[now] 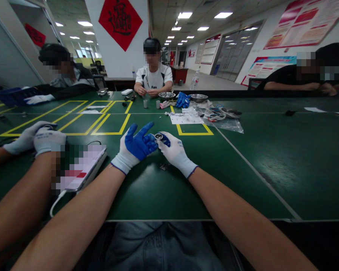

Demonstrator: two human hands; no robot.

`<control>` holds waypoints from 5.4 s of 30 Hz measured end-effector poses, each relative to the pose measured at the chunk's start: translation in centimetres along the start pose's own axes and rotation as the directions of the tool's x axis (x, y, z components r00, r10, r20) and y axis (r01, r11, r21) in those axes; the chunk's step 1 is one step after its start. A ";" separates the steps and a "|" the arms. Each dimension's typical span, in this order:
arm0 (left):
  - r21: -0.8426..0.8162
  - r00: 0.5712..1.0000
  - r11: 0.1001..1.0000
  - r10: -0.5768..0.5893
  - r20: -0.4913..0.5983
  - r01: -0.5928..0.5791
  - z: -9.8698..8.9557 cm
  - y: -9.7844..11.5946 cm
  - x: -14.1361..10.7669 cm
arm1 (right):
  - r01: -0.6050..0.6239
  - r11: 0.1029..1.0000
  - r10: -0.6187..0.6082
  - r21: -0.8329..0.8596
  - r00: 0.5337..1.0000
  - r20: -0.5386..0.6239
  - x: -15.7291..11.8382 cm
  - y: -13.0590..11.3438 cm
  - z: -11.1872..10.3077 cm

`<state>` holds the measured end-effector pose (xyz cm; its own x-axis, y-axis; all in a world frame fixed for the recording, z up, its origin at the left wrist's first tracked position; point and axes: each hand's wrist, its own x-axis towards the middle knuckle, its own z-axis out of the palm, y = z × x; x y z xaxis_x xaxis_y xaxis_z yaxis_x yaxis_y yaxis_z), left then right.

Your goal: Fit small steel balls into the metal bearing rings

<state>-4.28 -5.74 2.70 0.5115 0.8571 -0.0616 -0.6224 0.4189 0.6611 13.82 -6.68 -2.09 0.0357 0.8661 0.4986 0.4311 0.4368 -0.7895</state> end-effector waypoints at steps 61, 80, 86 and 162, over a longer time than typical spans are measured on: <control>0.573 0.971 0.790 0.232 0.051 -0.219 0.1 -1.7 0.5 | 0.104 0.979 -0.142 -0.173 0.964 -0.223 0.8 1.0 -1.0; 0.917 0.796 -0.024 0.487 0.359 -0.399 0.9 -2.9 -0.3 | 0.234 0.962 -0.244 -0.141 0.968 -0.057 0.7 1.2 -0.6; 0.877 0.767 -0.277 0.428 0.479 -0.393 0.1 -2.9 0.1 | 0.222 0.968 -0.227 -0.116 0.973 -0.033 0.8 1.3 -0.4; 0.896 0.825 -0.084 0.362 0.434 -0.435 0.5 -2.6 0.0 | 0.149 0.975 -0.168 -0.167 0.980 -0.107 0.8 1.0 -0.7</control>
<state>-2.40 -7.00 1.32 0.4541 0.7282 0.5133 0.3604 -0.6770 0.6417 14.90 -5.73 -2.27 0.0594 0.7494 0.6595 0.5760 0.5138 -0.6358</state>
